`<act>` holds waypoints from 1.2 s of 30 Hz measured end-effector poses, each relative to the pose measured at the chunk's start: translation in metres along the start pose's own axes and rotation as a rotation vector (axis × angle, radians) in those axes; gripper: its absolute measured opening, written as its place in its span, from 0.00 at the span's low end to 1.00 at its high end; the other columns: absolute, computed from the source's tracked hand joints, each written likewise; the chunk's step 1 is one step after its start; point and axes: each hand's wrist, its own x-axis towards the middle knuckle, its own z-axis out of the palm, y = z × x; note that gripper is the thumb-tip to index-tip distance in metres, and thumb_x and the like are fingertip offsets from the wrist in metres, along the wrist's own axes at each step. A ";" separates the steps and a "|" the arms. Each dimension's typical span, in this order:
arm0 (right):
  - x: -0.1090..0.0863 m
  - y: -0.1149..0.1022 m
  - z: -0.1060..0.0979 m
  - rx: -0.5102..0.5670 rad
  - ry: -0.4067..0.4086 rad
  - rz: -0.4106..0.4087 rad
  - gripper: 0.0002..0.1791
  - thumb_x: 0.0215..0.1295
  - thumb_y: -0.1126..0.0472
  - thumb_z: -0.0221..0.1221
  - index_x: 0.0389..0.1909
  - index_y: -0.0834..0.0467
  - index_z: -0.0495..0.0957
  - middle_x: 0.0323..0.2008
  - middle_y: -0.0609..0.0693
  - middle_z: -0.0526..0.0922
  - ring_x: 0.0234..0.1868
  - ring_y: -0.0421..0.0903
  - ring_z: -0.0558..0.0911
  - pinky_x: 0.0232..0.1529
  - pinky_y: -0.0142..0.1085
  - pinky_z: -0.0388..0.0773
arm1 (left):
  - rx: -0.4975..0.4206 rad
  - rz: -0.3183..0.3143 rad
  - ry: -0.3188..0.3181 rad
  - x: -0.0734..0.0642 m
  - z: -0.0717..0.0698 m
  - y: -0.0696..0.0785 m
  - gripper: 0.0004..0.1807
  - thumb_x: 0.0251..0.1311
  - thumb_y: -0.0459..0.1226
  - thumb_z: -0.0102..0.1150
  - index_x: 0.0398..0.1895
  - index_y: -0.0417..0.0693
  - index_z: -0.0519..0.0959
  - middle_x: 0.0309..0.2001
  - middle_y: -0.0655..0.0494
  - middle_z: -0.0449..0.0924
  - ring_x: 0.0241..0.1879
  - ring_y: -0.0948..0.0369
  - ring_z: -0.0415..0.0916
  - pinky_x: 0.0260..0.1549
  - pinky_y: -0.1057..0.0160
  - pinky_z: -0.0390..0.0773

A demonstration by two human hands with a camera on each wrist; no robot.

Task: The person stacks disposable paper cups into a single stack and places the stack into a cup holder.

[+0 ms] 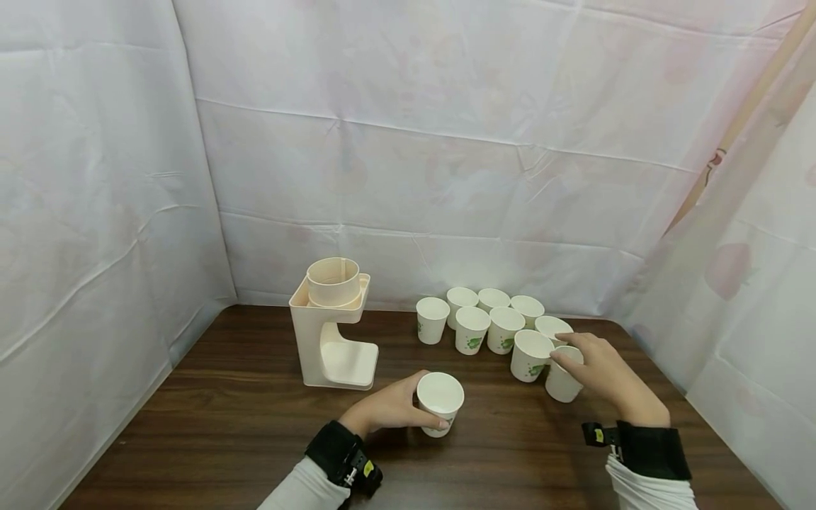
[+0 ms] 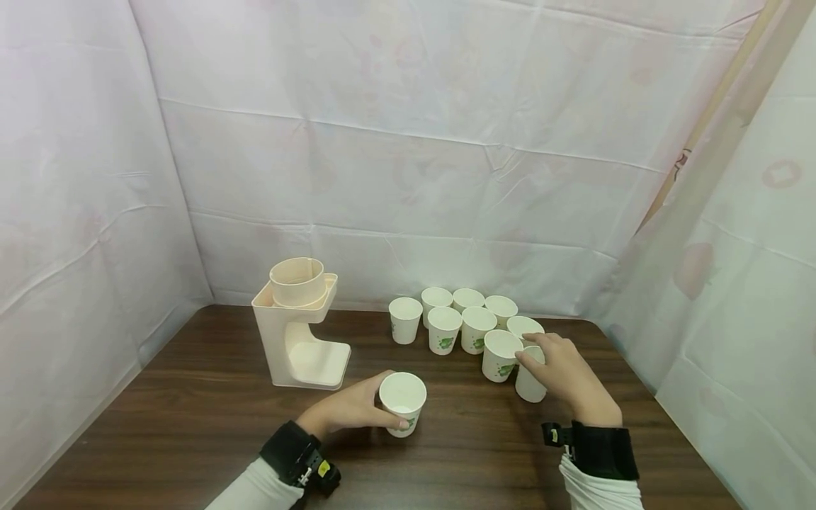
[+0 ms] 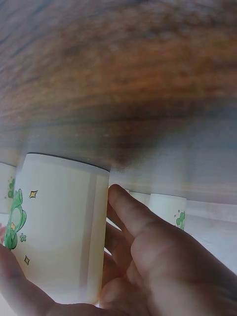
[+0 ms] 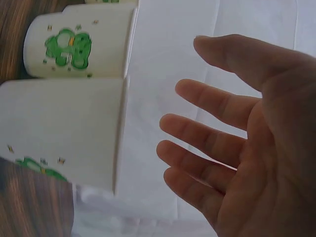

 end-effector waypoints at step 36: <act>-0.003 0.024 0.012 -0.054 -0.037 0.084 0.35 0.69 0.46 0.62 0.60 0.73 0.74 0.56 0.78 0.70 0.59 0.79 0.65 0.55 0.68 0.65 | -0.019 0.013 -0.012 -0.001 0.001 0.000 0.35 0.51 0.37 0.77 0.62 0.48 0.70 0.49 0.61 0.80 0.52 0.63 0.76 0.55 0.60 0.71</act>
